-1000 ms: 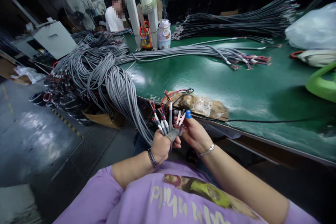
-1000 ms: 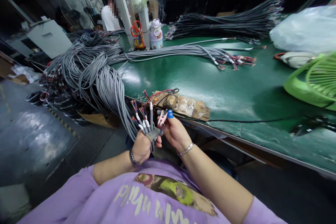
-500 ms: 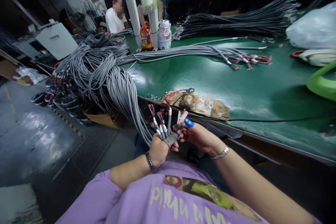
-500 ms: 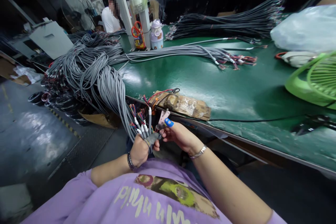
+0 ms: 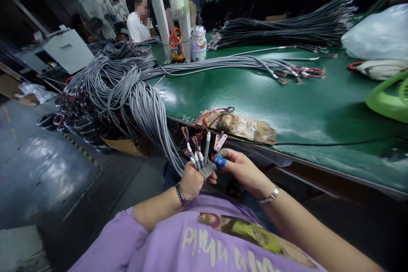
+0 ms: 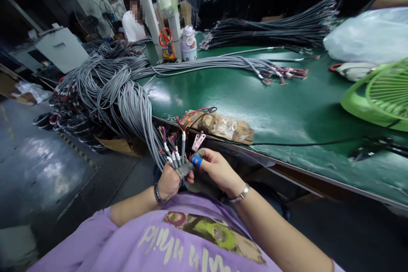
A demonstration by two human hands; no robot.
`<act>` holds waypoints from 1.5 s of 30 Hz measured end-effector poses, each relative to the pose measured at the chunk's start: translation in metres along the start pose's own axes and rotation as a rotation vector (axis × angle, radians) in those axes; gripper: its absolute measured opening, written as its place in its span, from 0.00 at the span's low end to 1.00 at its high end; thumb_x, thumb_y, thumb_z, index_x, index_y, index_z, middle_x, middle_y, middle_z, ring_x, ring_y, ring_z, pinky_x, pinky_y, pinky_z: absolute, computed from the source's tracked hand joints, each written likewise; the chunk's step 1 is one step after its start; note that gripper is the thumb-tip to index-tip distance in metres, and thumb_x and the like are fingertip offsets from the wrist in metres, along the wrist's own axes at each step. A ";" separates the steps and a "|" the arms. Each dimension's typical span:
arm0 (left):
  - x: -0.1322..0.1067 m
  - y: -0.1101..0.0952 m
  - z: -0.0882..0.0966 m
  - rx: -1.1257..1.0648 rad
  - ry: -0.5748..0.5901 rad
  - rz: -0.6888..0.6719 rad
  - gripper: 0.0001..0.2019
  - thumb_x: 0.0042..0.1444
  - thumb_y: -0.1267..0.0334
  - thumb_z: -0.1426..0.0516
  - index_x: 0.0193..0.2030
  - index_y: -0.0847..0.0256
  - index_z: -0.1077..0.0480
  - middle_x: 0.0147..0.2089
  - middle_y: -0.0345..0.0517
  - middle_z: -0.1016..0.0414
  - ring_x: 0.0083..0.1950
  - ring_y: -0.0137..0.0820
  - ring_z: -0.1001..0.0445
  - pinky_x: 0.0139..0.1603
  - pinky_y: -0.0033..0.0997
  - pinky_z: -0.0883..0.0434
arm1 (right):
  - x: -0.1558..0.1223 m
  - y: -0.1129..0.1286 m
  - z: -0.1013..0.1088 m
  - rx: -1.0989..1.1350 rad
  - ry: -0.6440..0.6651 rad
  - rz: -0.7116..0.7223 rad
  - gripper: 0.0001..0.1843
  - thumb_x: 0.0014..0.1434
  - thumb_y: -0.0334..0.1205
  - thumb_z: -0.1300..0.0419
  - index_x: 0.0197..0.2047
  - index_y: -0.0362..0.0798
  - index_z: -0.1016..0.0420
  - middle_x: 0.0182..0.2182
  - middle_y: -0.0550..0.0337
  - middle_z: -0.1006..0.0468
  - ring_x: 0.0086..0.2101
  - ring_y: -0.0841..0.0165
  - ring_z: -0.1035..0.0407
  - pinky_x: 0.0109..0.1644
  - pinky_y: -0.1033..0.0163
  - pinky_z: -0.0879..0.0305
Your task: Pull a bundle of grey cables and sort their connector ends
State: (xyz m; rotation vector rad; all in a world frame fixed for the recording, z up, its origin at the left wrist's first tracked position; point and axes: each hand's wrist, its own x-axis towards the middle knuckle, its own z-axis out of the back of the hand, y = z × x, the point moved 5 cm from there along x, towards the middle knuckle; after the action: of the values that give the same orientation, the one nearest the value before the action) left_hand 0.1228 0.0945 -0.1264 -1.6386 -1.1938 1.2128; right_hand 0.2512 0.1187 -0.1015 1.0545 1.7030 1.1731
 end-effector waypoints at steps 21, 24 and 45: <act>0.003 -0.008 0.005 -0.079 -0.143 -0.003 0.20 0.42 0.48 0.34 0.24 0.65 0.30 0.19 0.40 0.31 0.19 0.24 0.33 0.21 0.25 0.31 | 0.005 -0.013 0.004 0.115 -0.059 -0.030 0.20 0.42 0.51 0.27 0.26 0.46 0.28 0.21 0.64 0.31 0.23 0.74 0.41 0.29 0.65 0.41; 0.004 -0.010 0.005 -0.116 -0.141 0.016 0.18 0.41 0.51 0.33 0.25 0.66 0.29 0.18 0.39 0.32 0.18 0.23 0.34 0.19 0.24 0.33 | 0.005 -0.019 0.016 0.208 -0.073 -0.083 0.22 0.41 0.54 0.27 0.27 0.46 0.27 0.23 0.62 0.28 0.25 0.73 0.37 0.32 0.64 0.37; 0.014 -0.011 -0.008 -0.176 -0.005 0.049 0.18 0.40 0.51 0.33 0.27 0.67 0.27 0.19 0.40 0.31 0.18 0.22 0.35 0.18 0.23 0.34 | 0.035 -0.017 0.010 0.518 -0.081 -0.127 0.20 0.50 0.57 0.33 0.31 0.47 0.24 0.26 0.62 0.24 0.27 0.71 0.32 0.33 0.64 0.34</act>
State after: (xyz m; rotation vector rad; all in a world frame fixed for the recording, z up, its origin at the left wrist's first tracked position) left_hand 0.1298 0.1102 -0.1173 -1.8035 -1.3010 1.1698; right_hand 0.2458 0.1502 -0.1259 1.2532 2.0288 0.6078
